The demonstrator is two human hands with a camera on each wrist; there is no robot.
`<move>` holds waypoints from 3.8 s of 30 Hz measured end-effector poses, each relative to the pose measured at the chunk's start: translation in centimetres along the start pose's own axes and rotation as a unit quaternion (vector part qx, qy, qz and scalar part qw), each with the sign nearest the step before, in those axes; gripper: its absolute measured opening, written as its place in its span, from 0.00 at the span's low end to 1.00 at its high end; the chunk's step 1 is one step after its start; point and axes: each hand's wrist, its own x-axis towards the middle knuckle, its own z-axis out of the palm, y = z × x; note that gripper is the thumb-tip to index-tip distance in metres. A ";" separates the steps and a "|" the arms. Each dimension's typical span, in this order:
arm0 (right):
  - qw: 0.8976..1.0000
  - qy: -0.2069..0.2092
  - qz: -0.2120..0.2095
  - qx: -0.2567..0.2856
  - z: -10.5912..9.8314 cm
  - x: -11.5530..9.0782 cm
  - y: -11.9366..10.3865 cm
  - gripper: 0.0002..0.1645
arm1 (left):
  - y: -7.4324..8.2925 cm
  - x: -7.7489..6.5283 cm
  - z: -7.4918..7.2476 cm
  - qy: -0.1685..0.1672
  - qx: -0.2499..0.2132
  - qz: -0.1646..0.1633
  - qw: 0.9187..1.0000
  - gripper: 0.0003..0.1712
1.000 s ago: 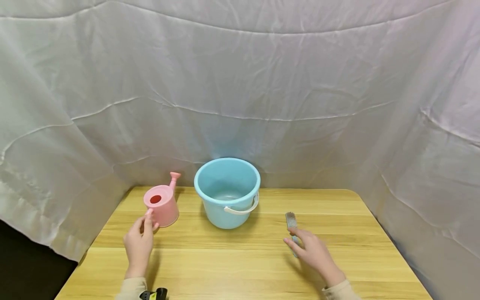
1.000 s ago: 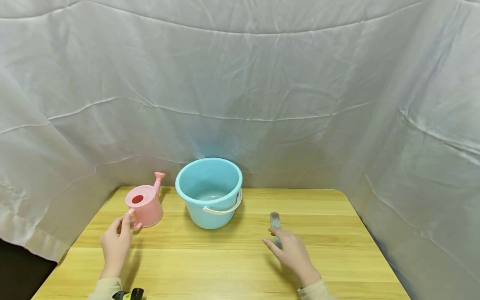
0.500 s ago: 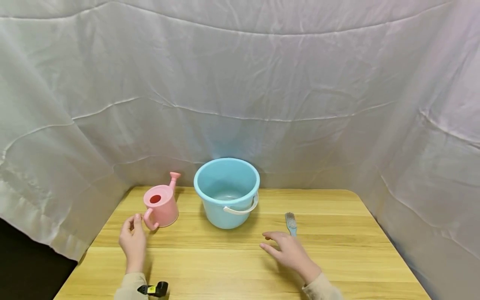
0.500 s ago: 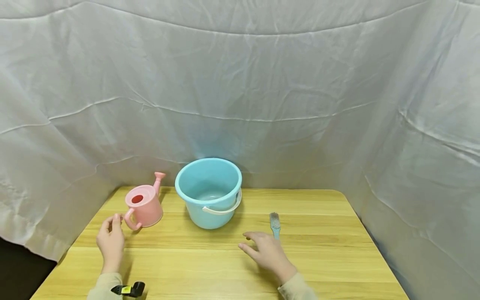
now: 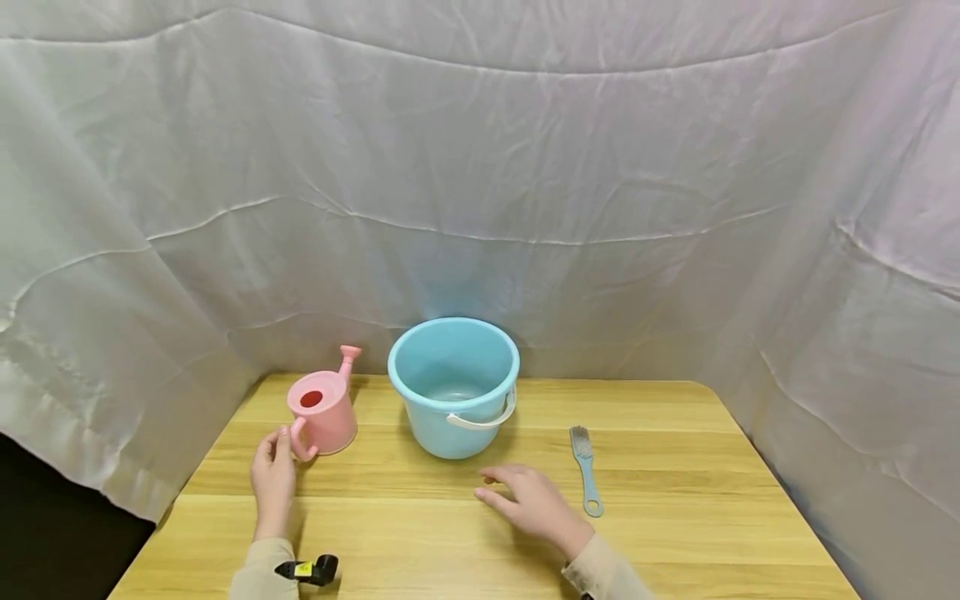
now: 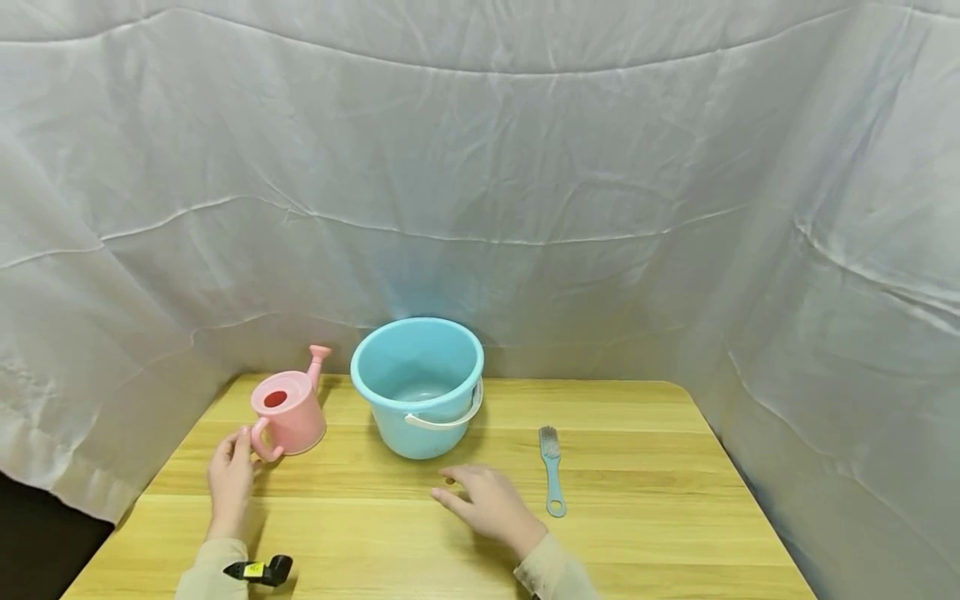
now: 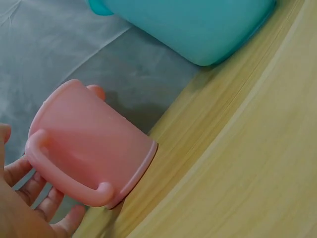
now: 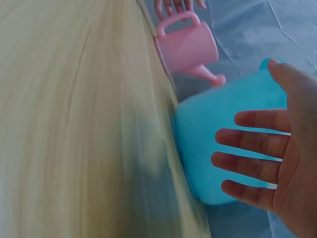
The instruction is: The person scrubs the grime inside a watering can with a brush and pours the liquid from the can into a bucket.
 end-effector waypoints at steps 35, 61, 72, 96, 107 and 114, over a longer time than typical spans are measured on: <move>0.987 -0.026 -0.021 0.154 5.6 7.4 -5.9 0.33 | -0.8 0.3 -0.8 -0.060 0.042 0.003 0.997 0.24; 0.927 -0.032 0.093 0.363 9.5 13.3 -9.0 0.40 | -0.3 -1.4 -4.6 -0.192 0.006 0.018 0.981 0.26; 0.904 -0.043 0.112 0.411 10.0 14.8 -9.1 0.43 | -0.4 -2.7 -6.4 -0.242 -0.011 0.020 0.970 0.29; 0.863 -0.040 0.105 0.492 10.8 13.0 -9.2 0.39 | -0.2 -3.4 -9.7 -0.399 0.005 0.023 0.917 0.25; 0.847 -0.039 0.110 0.519 9.8 10.0 -9.0 0.38 | -0.1 -3.3 -10.3 -0.445 0.010 0.011 0.895 0.21; 0.826 -0.035 0.125 0.548 9.2 7.9 -8.7 0.42 | -0.2 -3.2 -9.6 -0.489 0.000 -0.001 0.873 0.23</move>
